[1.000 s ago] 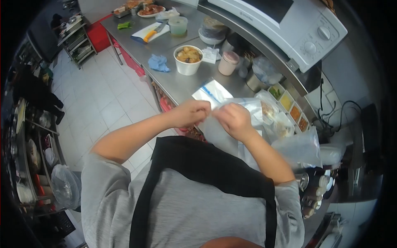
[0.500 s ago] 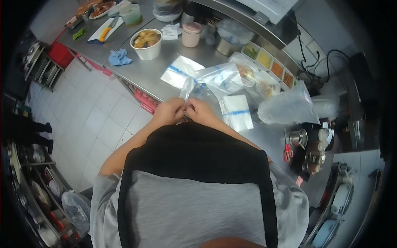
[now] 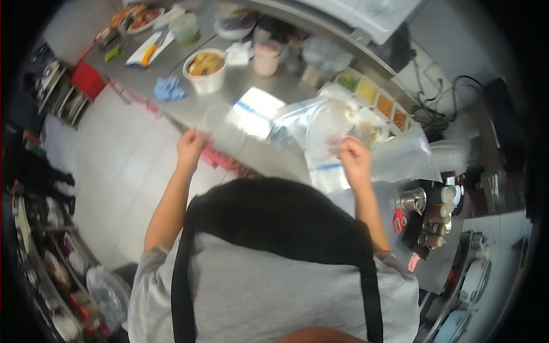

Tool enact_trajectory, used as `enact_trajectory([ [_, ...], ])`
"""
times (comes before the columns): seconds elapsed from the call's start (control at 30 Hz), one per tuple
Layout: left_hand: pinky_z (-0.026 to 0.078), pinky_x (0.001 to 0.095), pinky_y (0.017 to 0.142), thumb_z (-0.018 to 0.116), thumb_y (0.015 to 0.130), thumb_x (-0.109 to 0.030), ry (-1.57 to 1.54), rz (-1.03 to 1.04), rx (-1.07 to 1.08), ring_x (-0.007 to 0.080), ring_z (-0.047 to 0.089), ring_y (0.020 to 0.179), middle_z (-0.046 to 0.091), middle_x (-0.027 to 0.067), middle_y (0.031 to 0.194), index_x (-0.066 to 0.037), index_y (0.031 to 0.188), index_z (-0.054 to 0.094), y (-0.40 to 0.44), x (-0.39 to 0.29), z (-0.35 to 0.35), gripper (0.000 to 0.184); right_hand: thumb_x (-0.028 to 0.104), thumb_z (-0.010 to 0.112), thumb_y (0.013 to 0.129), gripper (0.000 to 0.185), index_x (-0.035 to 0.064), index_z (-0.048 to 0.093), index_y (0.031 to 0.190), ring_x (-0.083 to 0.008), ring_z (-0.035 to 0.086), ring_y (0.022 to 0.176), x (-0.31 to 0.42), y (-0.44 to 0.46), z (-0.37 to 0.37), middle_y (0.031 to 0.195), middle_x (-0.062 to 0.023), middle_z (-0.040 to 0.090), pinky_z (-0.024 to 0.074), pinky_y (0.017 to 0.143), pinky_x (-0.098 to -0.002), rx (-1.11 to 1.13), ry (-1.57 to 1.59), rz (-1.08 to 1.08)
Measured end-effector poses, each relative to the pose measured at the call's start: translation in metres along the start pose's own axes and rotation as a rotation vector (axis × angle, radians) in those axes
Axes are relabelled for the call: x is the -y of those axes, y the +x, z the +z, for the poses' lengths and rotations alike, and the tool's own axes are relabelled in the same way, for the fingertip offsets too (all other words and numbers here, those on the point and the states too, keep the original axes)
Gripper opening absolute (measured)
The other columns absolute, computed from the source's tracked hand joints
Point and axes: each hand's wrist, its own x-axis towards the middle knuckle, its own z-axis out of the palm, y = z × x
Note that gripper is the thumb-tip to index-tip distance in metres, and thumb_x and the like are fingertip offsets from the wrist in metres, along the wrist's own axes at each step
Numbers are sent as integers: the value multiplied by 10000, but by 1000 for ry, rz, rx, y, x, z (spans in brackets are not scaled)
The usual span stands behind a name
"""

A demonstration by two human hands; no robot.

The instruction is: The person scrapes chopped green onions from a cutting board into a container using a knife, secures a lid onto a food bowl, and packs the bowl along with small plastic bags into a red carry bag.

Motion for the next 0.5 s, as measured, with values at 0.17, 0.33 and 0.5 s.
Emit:
enact_trajectory([
  [0.17,404,266,526,585,767,-38,-96,0,-108,104,480,617,550,29,739,-57,845,537,18,41,5,93,-86,553,792,228,17,433,628,-105,565,673,141,37,-106,864,-107,621,477,623,-230,-458,-25,-314],
  [0.33,381,223,457,491,799,17,-118,-8,-34,78,458,630,483,44,898,-75,1103,516,-3,3,30,319,-50,618,780,207,26,467,660,-60,537,657,247,71,-197,775,-42,606,459,593,-207,-756,-505,-670],
  [0.5,420,225,493,501,826,7,103,229,-89,89,486,644,487,35,918,-45,998,583,4,54,36,198,87,657,781,106,98,683,883,-89,580,661,355,111,-301,765,-15,635,467,618,-219,-1133,-983,-1161],
])
